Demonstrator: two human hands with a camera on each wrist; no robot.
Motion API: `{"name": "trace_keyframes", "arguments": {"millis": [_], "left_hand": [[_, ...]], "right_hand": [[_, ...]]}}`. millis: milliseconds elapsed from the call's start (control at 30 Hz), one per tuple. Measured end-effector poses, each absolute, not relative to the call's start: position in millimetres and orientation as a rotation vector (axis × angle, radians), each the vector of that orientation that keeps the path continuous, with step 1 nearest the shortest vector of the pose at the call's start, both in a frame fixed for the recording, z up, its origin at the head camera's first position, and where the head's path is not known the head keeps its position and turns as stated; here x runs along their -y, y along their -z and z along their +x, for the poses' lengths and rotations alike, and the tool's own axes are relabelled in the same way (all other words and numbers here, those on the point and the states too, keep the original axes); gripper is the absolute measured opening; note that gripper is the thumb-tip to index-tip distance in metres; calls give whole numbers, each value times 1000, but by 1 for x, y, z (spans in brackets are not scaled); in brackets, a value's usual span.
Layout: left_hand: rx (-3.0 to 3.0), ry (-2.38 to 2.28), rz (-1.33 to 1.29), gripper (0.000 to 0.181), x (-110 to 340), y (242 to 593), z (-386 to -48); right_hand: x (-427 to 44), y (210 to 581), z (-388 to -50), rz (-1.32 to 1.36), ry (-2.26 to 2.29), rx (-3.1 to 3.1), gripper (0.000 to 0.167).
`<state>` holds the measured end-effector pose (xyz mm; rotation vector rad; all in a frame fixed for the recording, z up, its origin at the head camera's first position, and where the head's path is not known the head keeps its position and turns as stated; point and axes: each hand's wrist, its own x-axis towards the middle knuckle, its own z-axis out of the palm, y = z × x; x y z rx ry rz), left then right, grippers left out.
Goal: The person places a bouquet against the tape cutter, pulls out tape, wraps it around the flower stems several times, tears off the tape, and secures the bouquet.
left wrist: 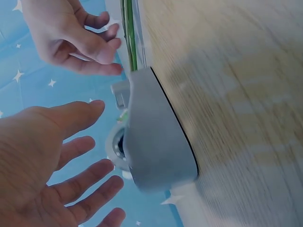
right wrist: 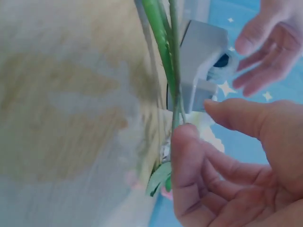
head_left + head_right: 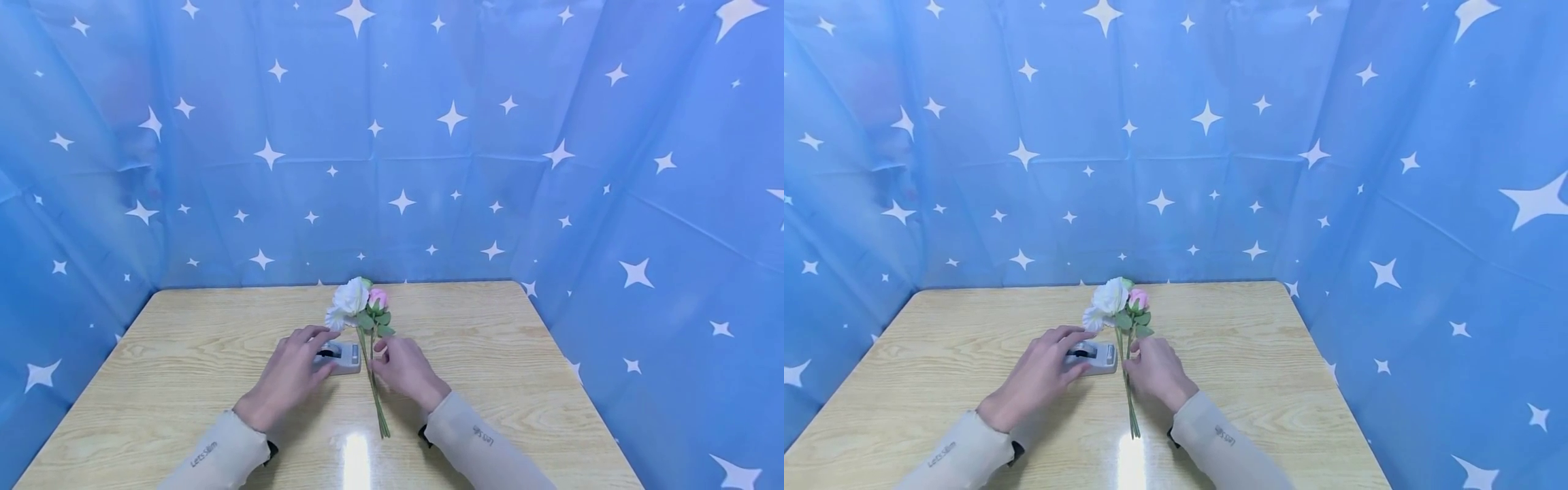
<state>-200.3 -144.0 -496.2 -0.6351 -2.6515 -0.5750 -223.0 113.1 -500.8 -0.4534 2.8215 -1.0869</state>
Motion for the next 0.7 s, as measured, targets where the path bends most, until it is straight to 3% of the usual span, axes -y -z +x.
{"name": "trace_keyframes", "arguments": {"millis": [267,700], "left_hand": [[2775,642,-564,63,155,500,-204],[2882,720,-468,55,160,501,-209]], "right_hand": [[-102,494,-235,-596,1094,-2855,24],[-86,497,-246,-628,1057,-2848,27]]}}
